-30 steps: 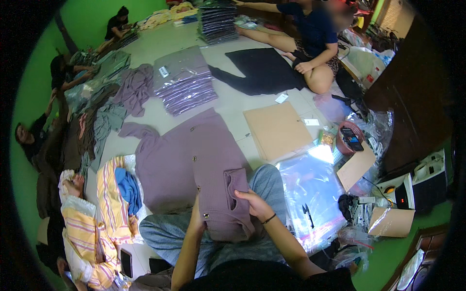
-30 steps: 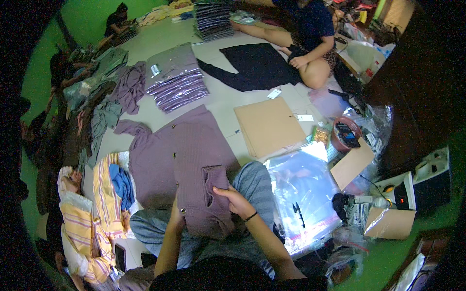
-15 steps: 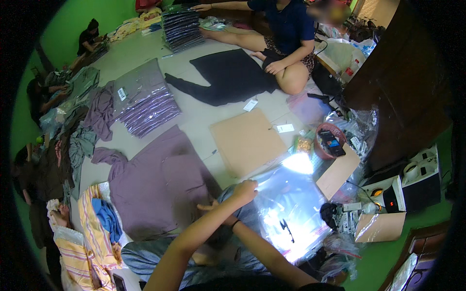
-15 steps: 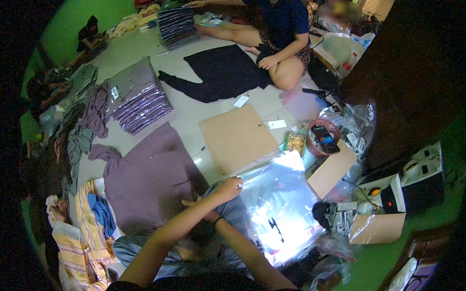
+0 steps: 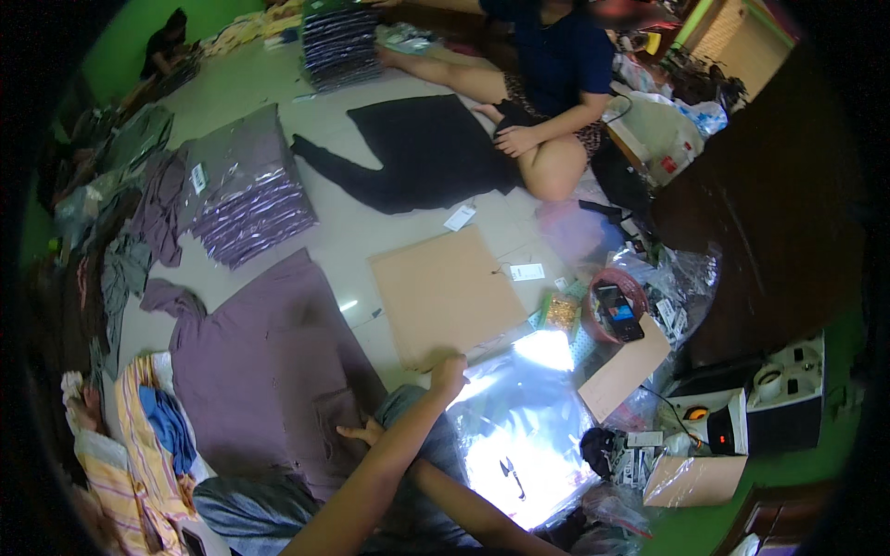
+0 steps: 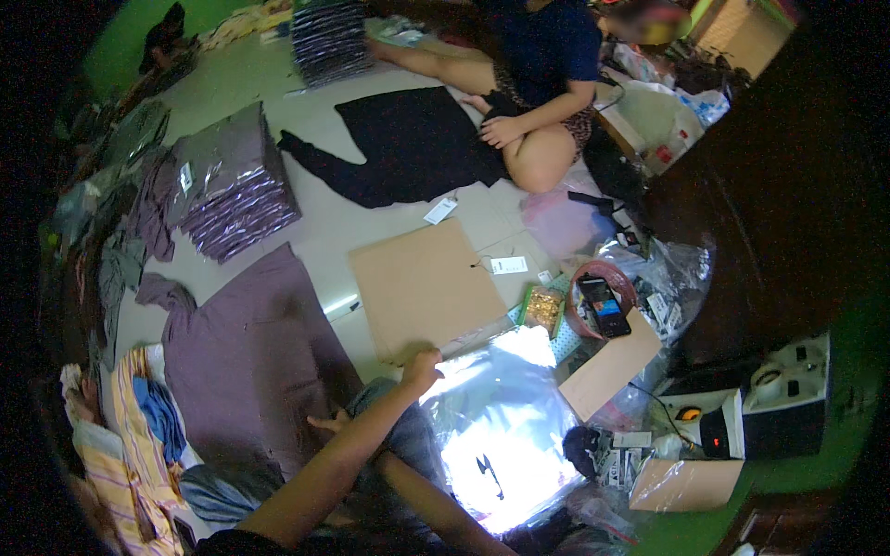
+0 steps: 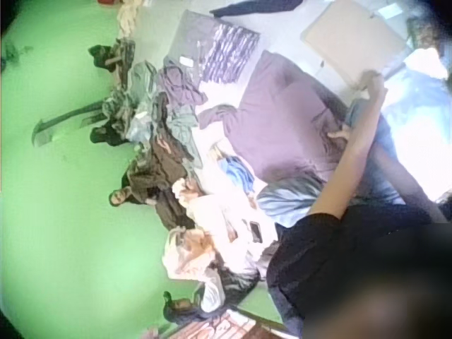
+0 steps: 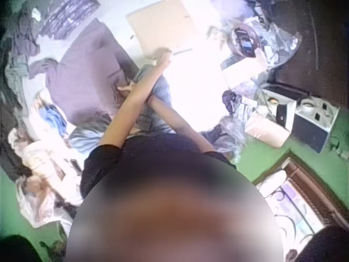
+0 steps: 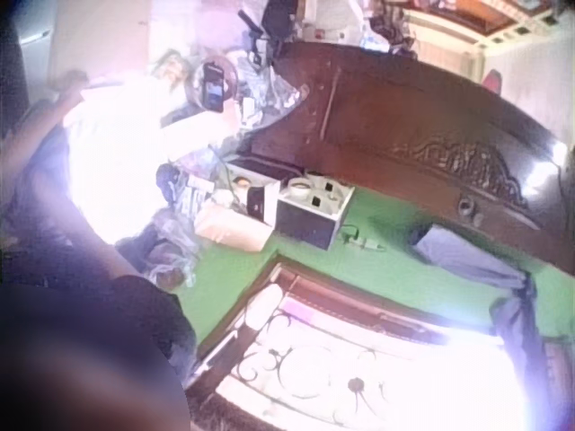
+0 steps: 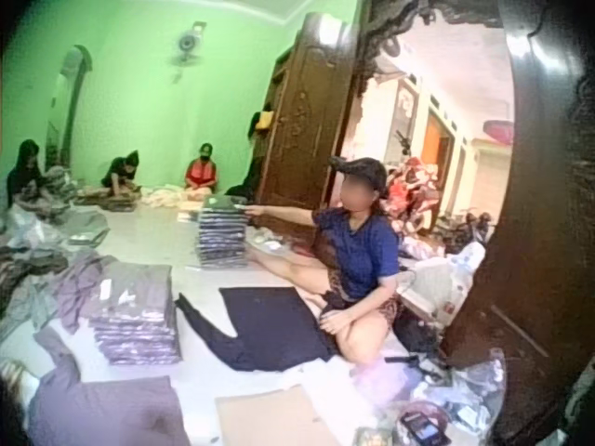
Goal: The person folds a purple hoodie using a cardboard template, places it into a clear plastic bag, and seals the bag. They repeat this process for a second hoodie, stacking the packaged items on the floor.
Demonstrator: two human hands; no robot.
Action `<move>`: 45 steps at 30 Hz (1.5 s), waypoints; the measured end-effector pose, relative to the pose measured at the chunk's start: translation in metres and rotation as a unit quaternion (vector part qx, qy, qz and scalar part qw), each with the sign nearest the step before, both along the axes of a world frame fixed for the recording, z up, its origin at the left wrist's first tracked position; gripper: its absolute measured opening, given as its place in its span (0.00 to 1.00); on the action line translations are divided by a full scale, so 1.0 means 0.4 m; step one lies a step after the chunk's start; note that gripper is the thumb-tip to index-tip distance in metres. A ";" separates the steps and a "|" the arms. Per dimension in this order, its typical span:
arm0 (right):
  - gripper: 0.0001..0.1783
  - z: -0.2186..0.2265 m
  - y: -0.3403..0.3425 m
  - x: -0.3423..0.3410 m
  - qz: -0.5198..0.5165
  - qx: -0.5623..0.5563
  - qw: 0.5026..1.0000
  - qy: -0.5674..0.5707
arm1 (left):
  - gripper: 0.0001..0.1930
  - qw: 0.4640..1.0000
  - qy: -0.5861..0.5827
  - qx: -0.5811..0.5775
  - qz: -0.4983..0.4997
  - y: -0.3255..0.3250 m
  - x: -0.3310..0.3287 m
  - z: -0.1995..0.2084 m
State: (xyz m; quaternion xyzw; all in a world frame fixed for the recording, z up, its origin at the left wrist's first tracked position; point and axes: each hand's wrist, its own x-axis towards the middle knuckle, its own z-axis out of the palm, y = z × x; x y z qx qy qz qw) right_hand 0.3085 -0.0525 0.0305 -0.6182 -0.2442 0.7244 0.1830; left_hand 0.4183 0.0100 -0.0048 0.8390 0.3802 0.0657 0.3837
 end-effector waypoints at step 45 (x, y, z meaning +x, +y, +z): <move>0.23 0.004 -0.030 0.031 -0.189 0.184 0.937 0.230 | 0.05 0.902 -0.340 -0.076 0.256 0.058 -0.306 0.470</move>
